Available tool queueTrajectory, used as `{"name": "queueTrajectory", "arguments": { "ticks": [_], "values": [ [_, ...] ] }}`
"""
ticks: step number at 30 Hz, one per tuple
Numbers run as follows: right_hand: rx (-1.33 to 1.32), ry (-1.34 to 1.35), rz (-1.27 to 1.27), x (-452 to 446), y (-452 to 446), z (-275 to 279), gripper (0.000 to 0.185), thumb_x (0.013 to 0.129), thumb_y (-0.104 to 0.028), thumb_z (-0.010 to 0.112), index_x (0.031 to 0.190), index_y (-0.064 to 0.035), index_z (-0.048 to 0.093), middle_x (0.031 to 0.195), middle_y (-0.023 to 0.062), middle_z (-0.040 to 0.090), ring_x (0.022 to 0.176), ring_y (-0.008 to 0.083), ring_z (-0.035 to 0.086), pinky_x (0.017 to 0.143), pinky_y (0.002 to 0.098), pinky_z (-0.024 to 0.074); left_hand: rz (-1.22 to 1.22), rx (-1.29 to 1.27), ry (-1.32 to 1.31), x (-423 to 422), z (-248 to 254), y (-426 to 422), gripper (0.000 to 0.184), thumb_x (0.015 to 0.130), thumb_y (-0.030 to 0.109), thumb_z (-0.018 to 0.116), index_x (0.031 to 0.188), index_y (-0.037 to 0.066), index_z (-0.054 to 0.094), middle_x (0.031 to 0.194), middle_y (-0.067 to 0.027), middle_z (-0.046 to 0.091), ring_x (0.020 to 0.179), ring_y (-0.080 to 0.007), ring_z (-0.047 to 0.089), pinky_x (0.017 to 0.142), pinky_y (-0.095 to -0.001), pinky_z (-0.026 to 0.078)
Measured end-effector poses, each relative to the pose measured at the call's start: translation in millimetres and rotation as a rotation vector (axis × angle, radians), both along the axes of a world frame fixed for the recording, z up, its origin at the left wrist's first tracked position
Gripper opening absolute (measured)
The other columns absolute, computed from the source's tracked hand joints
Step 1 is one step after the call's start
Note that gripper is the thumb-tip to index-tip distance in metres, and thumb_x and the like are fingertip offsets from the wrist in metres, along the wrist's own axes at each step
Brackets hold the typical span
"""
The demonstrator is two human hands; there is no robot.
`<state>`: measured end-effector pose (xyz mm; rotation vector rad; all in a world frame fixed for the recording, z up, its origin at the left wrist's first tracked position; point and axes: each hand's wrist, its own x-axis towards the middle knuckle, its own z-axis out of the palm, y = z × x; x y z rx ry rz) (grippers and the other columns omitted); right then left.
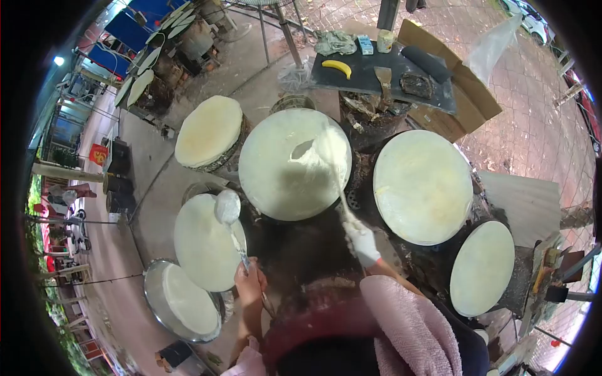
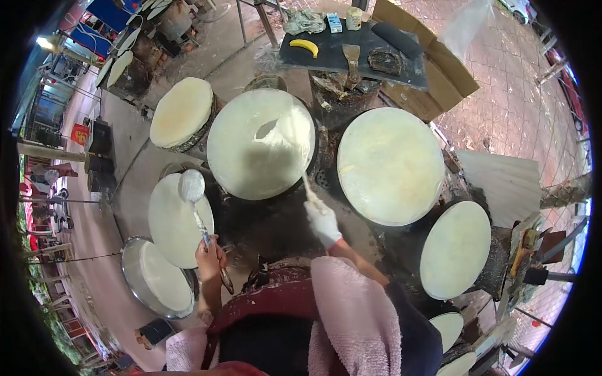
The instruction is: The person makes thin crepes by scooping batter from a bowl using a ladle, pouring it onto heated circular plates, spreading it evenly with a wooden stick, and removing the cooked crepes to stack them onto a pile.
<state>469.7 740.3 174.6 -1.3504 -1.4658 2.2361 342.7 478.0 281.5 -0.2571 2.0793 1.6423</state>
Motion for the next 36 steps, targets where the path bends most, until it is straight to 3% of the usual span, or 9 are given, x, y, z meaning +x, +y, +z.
{"name": "queueTrajectory", "arguments": {
  "ticks": [3,4,10,14,20,25,28,32,36],
  "values": [
    [-0.089,0.015,0.118,-10,27,13,0.04,0.09,-0.023,0.065,0.128,-0.0132,0.06,0.067,-0.0055,0.053,0.052,0.0032,0.045,0.047,0.0188,0.0347,-0.026,0.033,-0.019,5,17,22,0.017,0.1,0.014,0.045,0.108,0.0,0.052,0.056,0.0001,0.039,0.041,-0.0087,0.036,0.036,-0.0241,0.028],
    [0.104,0.148,0.033,-12,37,-47,0.04,0.09,-0.022,0.065,0.128,-0.013,0.06,0.065,-0.0066,0.051,0.05,0.0027,0.043,0.044,0.0192,0.0325,-0.022,0.021,-0.026,7,20,26,0.018,0.1,0.014,0.045,0.108,0.0,0.052,0.056,0.0005,0.038,0.042,-0.0083,0.035,0.037,-0.024,0.029],
    [-0.016,-0.038,0.224,-12,50,1,0.041,0.092,-0.029,0.062,0.132,-0.02,0.057,0.064,-0.007,0.047,0.042,0.0026,0.035,0.038,0.0195,0.0288,-0.054,0.026,0.013,14,15,28,0.019,0.1,0.019,0.047,0.106,0.002,0.053,0.058,0.0014,0.037,0.042,-0.0067,0.034,0.038,-0.0231,0.026],
    [0.435,0.091,0.223,-25,72,-30,0.044,0.091,-0.021,0.063,0.129,-0.0007,0.055,0.121,0.0162,0.064,0.113,0.0226,0.06,0.096,0.0301,0.0433,-0.15,0.029,-0.007,-14,10,46,0.022,0.098,0.022,0.051,0.104,0.0,0.053,0.056,0.0012,0.037,0.041,-0.0075,0.034,0.037,-0.0234,0.027],
    [0.493,-0.08,0.423,-18,67,-12,0.05,0.09,-0.027,0.063,0.131,0.0,0.052,0.122,0.0151,0.063,0.112,0.024,0.061,0.097,0.0301,0.0432,-0.296,0.158,0.028,-119,-45,110,0.019,0.093,0.019,0.057,0.085,0.002,0.052,0.055,-0.0004,0.043,0.039,-0.0103,0.038,0.036,-0.0272,0.029],
    [0.424,0.04,-0.08,24,13,-43,0.048,0.089,-0.008,0.064,0.134,0.0032,0.049,0.128,0.0113,0.059,0.114,0.0143,0.056,0.099,0.0258,0.0423,-0.495,0.462,-0.178,-176,-79,169,0.015,0.092,0.014,0.053,0.084,0.002,0.053,0.062,0.0001,0.044,0.048,-0.0093,0.041,0.041,-0.0253,0.032],
    [0.046,-0.109,0.048,0,-46,-18,0.046,0.091,-0.011,0.063,0.134,0.0009,0.05,0.121,0.0105,0.062,0.109,0.0131,0.057,0.094,0.0242,0.0438,-0.569,0.291,-0.254,-161,-81,166,0.011,0.091,0.009,0.05,0.083,0.001,0.052,0.064,0.0004,0.044,0.051,-0.0082,0.04,0.043,-0.0235,0.031],
    [0.219,0.101,-0.096,-25,-59,-16,0.038,0.093,-0.017,0.06,0.131,-0.0109,0.057,0.075,-0.003,0.058,0.056,0.004,0.048,0.048,0.0196,0.039,-0.406,0.363,-0.447,-134,-61,135,0.008,0.089,0.009,0.048,0.084,0.004,0.053,0.064,0.0029,0.041,0.049,-0.0078,0.036,0.044,-0.0235,0.03],
    [-0.022,0.064,-0.161,-26,-78,4,0.038,0.092,-0.013,0.061,0.13,-0.0068,0.057,0.071,-0.0062,0.054,0.055,0.0037,0.046,0.046,0.0198,0.0364,-0.335,0.498,-0.673,-121,-62,112,0.009,0.091,0.01,0.046,0.083,0.007,0.05,0.066,0.0027,0.04,0.05,-0.0084,0.036,0.047,-0.0263,0.031]
  ]
}}
